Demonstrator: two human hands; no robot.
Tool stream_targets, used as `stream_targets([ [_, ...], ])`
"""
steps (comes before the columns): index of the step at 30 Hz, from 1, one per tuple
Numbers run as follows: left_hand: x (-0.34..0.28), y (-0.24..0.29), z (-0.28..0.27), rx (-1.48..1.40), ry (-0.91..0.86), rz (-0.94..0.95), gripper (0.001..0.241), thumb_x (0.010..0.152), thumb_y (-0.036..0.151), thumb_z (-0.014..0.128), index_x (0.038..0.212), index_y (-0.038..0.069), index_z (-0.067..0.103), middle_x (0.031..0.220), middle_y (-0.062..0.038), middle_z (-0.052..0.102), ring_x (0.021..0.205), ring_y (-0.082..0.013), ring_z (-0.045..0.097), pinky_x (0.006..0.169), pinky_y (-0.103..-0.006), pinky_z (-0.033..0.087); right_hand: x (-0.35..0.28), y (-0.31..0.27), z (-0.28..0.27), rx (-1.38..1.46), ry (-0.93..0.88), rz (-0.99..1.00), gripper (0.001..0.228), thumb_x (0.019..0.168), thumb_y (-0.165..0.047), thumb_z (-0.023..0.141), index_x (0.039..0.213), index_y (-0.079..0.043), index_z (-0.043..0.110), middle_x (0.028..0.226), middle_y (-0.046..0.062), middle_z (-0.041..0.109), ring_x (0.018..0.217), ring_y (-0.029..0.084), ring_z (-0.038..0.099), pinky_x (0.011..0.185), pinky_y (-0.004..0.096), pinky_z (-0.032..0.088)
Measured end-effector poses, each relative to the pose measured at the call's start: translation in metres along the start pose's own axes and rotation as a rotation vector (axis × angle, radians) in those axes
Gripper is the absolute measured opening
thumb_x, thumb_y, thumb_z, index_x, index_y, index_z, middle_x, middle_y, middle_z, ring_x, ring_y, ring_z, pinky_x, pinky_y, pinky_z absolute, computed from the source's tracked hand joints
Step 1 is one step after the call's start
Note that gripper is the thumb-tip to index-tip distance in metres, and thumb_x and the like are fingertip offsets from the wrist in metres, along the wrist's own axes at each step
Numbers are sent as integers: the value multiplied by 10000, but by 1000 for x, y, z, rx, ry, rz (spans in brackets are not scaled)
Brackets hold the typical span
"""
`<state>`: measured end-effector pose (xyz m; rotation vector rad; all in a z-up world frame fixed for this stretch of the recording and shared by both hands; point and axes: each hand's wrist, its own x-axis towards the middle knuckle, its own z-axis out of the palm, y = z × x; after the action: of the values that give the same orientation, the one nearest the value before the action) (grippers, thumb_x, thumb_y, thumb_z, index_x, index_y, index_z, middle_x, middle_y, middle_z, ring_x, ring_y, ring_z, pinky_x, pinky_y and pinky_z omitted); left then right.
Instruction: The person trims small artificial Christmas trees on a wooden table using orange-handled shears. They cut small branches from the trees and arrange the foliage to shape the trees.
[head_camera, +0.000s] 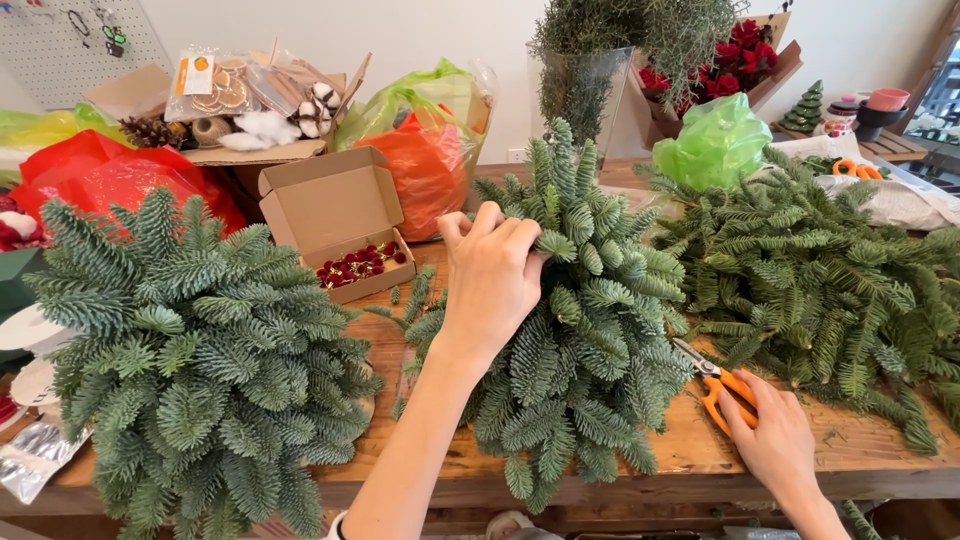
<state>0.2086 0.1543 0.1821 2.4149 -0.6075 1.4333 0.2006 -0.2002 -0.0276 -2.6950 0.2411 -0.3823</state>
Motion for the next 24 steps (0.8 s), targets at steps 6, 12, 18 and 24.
stream_targets([
  [6, 1, 3, 9, -10, -45, 40, 151, 765, -37, 691, 788, 92, 617, 756, -1, 645, 879, -230, 478, 828, -430, 282, 0, 3, 3, 0, 20, -24, 566, 952, -516, 452, 1413, -205, 552, 1359, -5, 649, 1195, 258, 565, 963, 444, 484],
  [12, 5, 1, 16, 22, -39, 69, 157, 742, -76, 667, 750, 73, 618, 724, -18, 666, 860, -236, 482, 824, -432, 287, -1, 3, 3, -4, 19, -25, 559, 956, -513, 445, 1413, -209, 548, 1341, 13, 659, 1170, 270, 567, 941, 442, 489],
  [18, 6, 1, 17, 75, -89, 113, 144, 740, -55, 684, 776, 85, 676, 742, -2, 673, 878, -230, 504, 844, -426, 298, 1, 2, 4, -23, -7, -5, 555, 963, -505, 432, 1428, -219, 534, 1375, -4, 637, 1221, 265, 550, 963, 436, 485],
  [24, 6, 0, 21, 52, -99, 91, 165, 733, -86, 663, 746, 79, 662, 740, -6, 685, 864, -229, 493, 839, -434, 302, -1, 2, 2, -5, 0, -13, 569, 956, -513, 440, 1426, -208, 537, 1362, 14, 645, 1189, 269, 561, 945, 436, 486],
])
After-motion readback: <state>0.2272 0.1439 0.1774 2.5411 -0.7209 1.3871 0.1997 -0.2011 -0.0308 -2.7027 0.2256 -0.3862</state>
